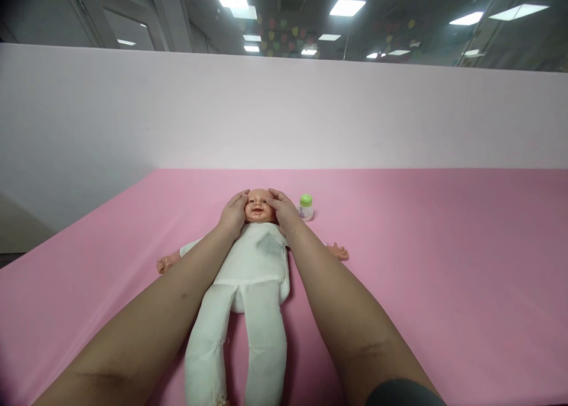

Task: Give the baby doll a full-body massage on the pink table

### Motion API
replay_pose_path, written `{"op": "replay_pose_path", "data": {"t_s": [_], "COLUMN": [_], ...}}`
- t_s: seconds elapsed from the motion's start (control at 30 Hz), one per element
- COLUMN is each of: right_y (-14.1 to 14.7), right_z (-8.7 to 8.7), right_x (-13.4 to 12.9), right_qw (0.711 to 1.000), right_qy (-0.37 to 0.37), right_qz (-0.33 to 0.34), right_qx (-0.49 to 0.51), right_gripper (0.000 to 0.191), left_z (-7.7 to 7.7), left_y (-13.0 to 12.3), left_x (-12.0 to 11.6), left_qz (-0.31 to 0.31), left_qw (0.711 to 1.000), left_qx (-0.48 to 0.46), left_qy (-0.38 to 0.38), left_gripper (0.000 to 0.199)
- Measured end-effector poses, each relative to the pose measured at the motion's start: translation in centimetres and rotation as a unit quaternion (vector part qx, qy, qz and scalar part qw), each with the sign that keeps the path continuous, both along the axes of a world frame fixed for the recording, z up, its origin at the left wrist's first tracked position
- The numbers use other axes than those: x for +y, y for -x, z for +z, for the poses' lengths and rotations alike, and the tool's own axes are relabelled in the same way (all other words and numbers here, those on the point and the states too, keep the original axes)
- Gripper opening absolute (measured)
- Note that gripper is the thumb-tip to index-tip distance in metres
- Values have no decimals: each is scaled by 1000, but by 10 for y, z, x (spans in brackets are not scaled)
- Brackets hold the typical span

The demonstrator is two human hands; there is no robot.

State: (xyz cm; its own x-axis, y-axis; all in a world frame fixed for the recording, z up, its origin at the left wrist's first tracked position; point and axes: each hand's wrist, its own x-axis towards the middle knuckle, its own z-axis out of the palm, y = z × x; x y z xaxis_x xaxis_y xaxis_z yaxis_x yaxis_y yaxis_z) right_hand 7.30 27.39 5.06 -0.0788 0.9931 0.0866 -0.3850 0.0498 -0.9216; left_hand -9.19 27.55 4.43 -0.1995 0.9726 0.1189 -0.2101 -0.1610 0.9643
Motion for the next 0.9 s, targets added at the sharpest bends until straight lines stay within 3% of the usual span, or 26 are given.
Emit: {"op": "replay_pose_path", "data": {"t_s": [0.33,0.57,0.9], "right_y": [4,9,3], "right_z": [7,4,-4], "right_x": [-4,-1,8], "right_qw": [999,997,1000], "right_qy": [-20,-36,17], "right_qz": [-30,-57,-21], "right_qx": [-38,-40,12], "right_gripper": [67,54,48], "left_z": [7,7,-2], "left_y": [-2,0,2], "left_x": [-8,-6,5], "left_qz": [5,25,7], "left_qw": [996,992,999], "left_qx": [90,126,21], "left_qy": [-2,-1,24], "left_gripper": [61,50,46]}}
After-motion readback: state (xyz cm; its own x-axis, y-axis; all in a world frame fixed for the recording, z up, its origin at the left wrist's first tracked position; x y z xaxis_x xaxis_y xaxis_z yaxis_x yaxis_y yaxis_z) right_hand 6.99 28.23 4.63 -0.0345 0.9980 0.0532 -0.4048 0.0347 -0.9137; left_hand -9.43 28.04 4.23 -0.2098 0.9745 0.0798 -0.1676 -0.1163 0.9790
